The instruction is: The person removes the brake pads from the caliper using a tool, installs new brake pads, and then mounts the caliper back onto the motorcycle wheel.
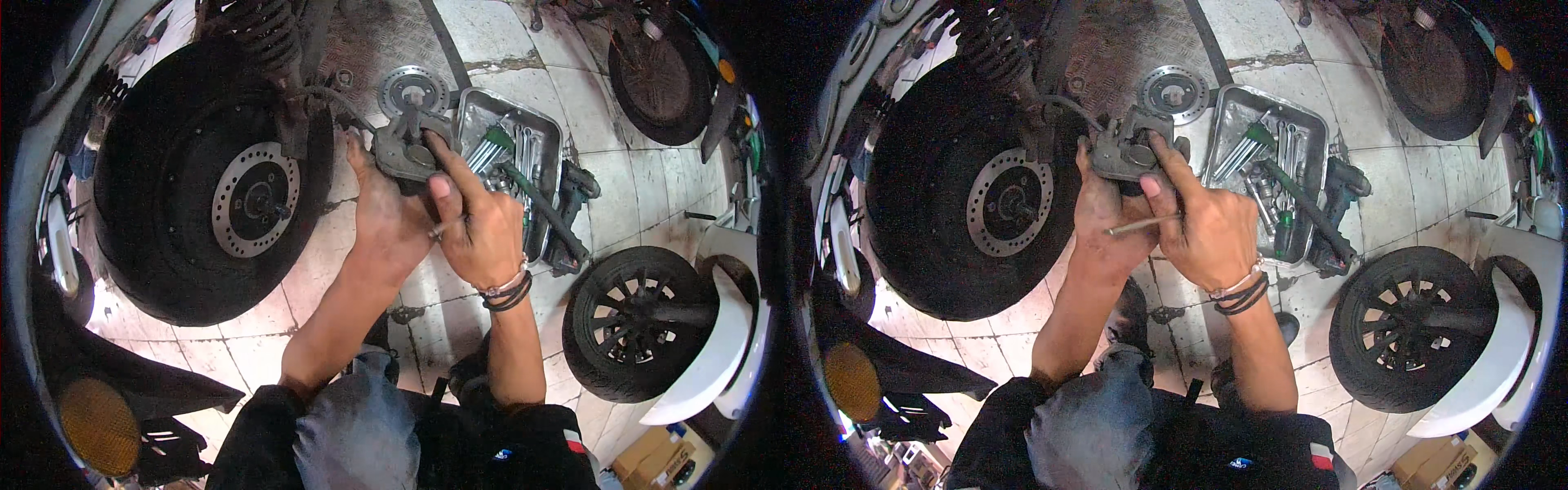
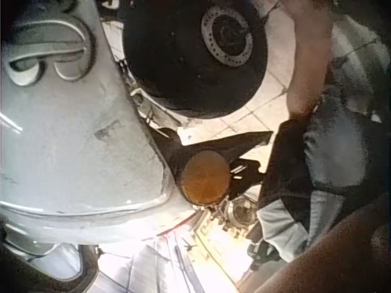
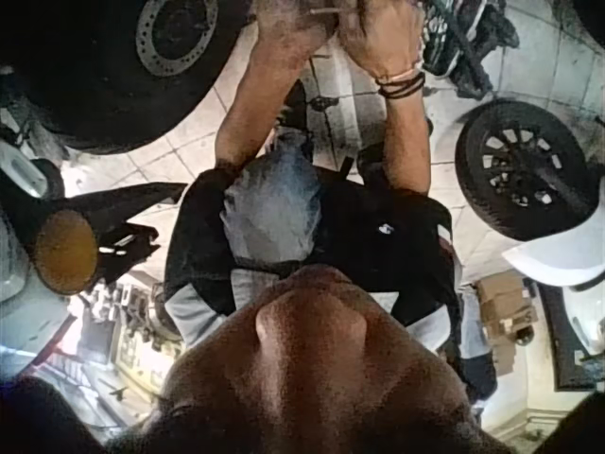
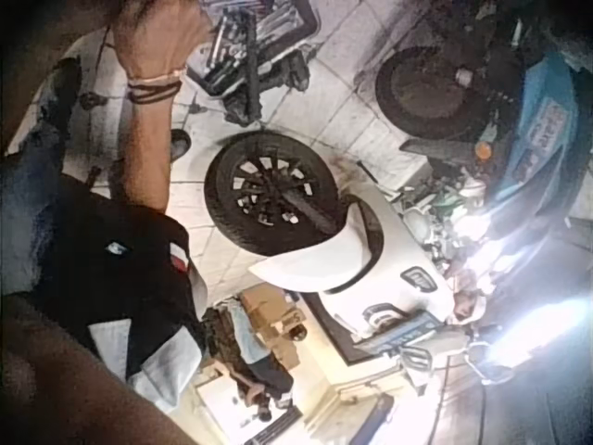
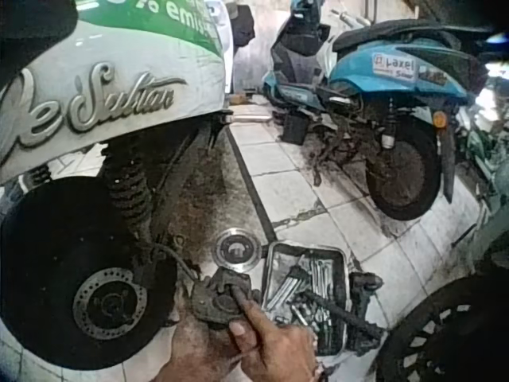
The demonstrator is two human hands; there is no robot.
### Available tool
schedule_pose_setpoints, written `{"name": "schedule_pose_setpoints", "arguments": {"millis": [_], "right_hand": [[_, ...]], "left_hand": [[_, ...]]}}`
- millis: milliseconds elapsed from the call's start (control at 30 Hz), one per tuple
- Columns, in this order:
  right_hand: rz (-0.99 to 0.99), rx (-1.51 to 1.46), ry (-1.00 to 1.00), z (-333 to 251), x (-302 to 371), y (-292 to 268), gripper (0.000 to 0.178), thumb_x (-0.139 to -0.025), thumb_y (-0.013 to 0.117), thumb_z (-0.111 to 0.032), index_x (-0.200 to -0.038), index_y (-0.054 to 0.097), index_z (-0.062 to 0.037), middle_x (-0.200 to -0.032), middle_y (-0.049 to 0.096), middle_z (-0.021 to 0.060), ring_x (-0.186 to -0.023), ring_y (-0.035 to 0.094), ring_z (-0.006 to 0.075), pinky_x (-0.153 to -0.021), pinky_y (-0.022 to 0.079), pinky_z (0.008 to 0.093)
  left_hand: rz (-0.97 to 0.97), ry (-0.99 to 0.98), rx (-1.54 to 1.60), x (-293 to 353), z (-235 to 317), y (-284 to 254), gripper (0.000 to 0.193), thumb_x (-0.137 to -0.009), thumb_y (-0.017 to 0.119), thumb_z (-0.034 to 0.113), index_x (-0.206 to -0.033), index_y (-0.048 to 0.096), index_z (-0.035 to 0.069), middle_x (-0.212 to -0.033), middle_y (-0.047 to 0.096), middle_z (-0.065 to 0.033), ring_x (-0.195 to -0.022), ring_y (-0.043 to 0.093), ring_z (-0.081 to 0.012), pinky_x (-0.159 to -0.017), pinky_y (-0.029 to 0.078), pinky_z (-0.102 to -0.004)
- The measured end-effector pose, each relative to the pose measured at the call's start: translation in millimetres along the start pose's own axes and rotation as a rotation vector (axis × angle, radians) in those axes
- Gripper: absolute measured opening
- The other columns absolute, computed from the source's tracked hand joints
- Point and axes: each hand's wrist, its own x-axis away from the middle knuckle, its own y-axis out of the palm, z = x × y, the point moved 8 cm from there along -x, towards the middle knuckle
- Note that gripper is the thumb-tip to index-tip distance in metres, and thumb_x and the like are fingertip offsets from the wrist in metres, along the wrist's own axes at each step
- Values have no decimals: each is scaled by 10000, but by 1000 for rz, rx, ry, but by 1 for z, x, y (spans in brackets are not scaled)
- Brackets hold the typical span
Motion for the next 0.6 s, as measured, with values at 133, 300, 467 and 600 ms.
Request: {"name": "schedule_pose_setpoints", "arguments": {"millis": [133, 300, 467, 600], "right_hand": [[-72, 90, -32, -5, -6, -2, 425, -991, 634, -335, -1392, 630, -193, -512, 573, 149, -431, 595, 323, -448, 441, 433], [-131, 113, -20, -6, -5, -6, 396, -994, 625, -343, -1356, 651, -187, -506, 571, 149, -453, 618, 328, -448, 441, 445], [-156, 190, -39, -9, -12, 1, 372, -994, 622, -348, -1322, 670, -179, -506, 570, 158, -450, 611, 339, -447, 442, 447], [-195, 139, -123, -9, -1, 12, 343, -995, 624, -325, -1287, 687, -158, -515, 586, 149, -471, 624, 345, -455, 452, 449]], "left_hand": [[-71, 2, 30, -2, 4, -3, 706, -1014, 346, 693, -1341, 584, 115, -1276, 648, -106, -1170, 609, -310, -1054, 500, -475], [-95, -17, 47, 0, 2, 2, 671, -1007, 402, 678, -1334, 584, 120, -1249, 655, -97, -1163, 617, -297, -1044, 516, -461], [-96, 1, -41, -5, 4, -12, 620, -1018, 413, 651, -1304, 595, 131, -1217, 669, -74, -1102, 651, -249, -1001, 544, -432], [-209, -52, -141, 1, 17, -18, 741, -991, 331, 751, -1278, 584, 116, -1138, 650, -54, -1009, 633, -197, -913, 530, -371]]}}
